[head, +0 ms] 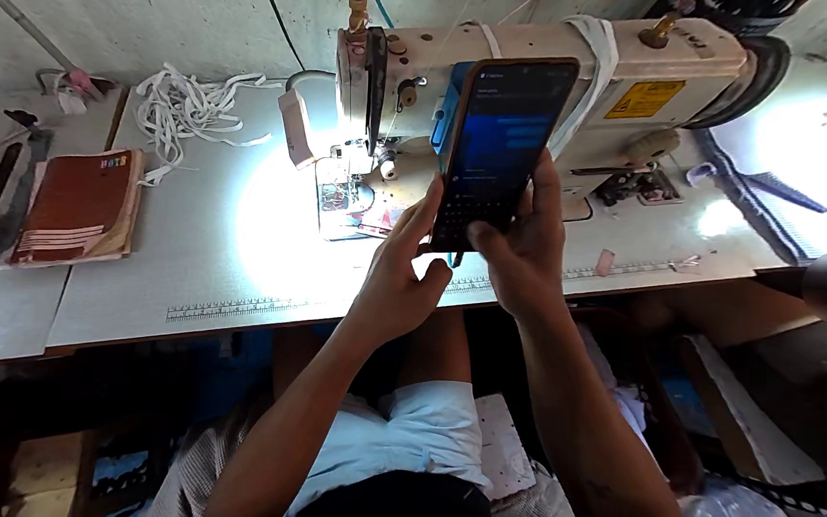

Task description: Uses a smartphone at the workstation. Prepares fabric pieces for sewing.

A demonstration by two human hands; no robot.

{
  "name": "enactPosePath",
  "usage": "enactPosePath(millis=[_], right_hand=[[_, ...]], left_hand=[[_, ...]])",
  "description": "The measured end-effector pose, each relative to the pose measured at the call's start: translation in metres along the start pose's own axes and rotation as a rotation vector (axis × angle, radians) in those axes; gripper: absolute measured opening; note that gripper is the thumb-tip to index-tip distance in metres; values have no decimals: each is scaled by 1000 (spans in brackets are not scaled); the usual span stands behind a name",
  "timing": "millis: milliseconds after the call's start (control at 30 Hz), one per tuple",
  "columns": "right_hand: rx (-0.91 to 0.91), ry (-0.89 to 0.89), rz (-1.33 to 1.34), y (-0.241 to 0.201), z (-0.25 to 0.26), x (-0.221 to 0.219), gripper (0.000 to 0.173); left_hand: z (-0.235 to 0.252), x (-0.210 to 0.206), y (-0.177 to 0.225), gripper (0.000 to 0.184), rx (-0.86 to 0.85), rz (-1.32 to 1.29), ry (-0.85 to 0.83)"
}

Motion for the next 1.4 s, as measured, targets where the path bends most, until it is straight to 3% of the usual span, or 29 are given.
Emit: enactPosePath(millis=[100, 300, 533, 600, 733, 1100, 1400], right_hand=[[5, 89, -169, -3, 0, -2, 100], [-17, -13, 58, 1, -1, -2, 86], [-14, -18, 118, 4, 0, 2, 72], [-10, -12, 76, 2, 1, 1, 75], [-13, 99, -146, -4, 0, -2, 97], [-14, -13, -71, -1, -1, -3, 101], [4, -60, 85, 1, -1, -1, 94]], left_hand=[[0, -2, -1, 80, -6, 0, -1], [-1, 2, -2, 81, -11, 18, 3], [0, 1, -1, 80, -15, -6, -6], [0, 1, -1, 80, -5, -13, -6], [0, -3, -2, 82, 2, -8, -4], [0, 3, -2, 80, -8, -3, 3], [-1, 4, -1, 79, -10, -8, 8]])
Point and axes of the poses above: each hand's wrist, its own z-axis towards the middle knuckle, its own x-axis out of the back of the hand, y = z × x, the point moved 6 cm from there along z, towards the middle knuckle, and after that the axes turned 1 degree about x, right-handed, at the moved point
